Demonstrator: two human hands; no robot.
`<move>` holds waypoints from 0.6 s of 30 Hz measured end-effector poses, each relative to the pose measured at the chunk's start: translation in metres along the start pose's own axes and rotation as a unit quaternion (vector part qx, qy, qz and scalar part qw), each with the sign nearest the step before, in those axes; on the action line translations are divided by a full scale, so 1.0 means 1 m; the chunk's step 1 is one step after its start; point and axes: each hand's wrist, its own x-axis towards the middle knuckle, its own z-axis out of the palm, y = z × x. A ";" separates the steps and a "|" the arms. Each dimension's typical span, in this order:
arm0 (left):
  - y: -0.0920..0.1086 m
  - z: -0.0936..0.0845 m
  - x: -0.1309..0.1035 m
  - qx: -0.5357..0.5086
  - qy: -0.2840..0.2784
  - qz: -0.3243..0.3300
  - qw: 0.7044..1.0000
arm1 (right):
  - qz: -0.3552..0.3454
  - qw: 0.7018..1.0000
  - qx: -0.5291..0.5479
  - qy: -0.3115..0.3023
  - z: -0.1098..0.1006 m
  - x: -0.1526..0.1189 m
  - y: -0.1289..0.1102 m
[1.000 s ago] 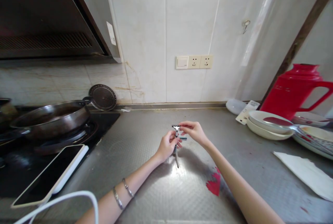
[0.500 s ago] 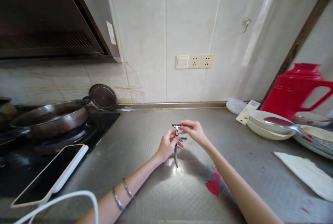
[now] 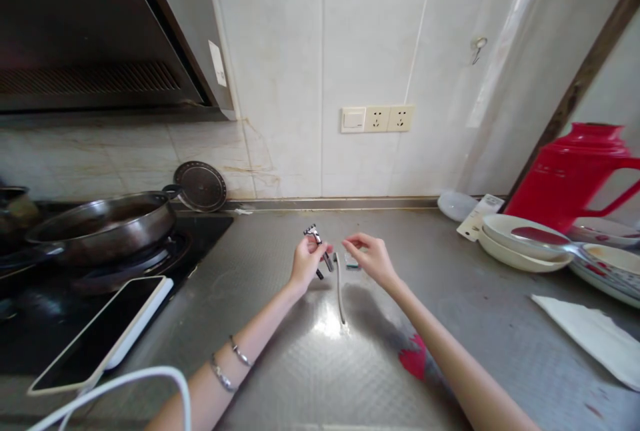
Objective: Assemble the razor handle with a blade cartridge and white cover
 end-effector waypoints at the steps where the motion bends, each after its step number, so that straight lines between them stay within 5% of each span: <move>1: 0.001 -0.002 0.002 0.007 0.009 -0.004 1.000 | -0.018 0.999 -0.043 -0.025 0.002 -0.002 -0.003; 7: 0.004 -0.006 0.007 0.037 0.010 0.033 0.999 | -0.045 0.955 -0.266 -0.124 0.016 -0.017 -0.024; 18: -0.002 -0.007 0.008 0.072 0.000 0.037 0.997 | -0.028 0.920 -0.364 -0.141 0.039 -0.024 -0.038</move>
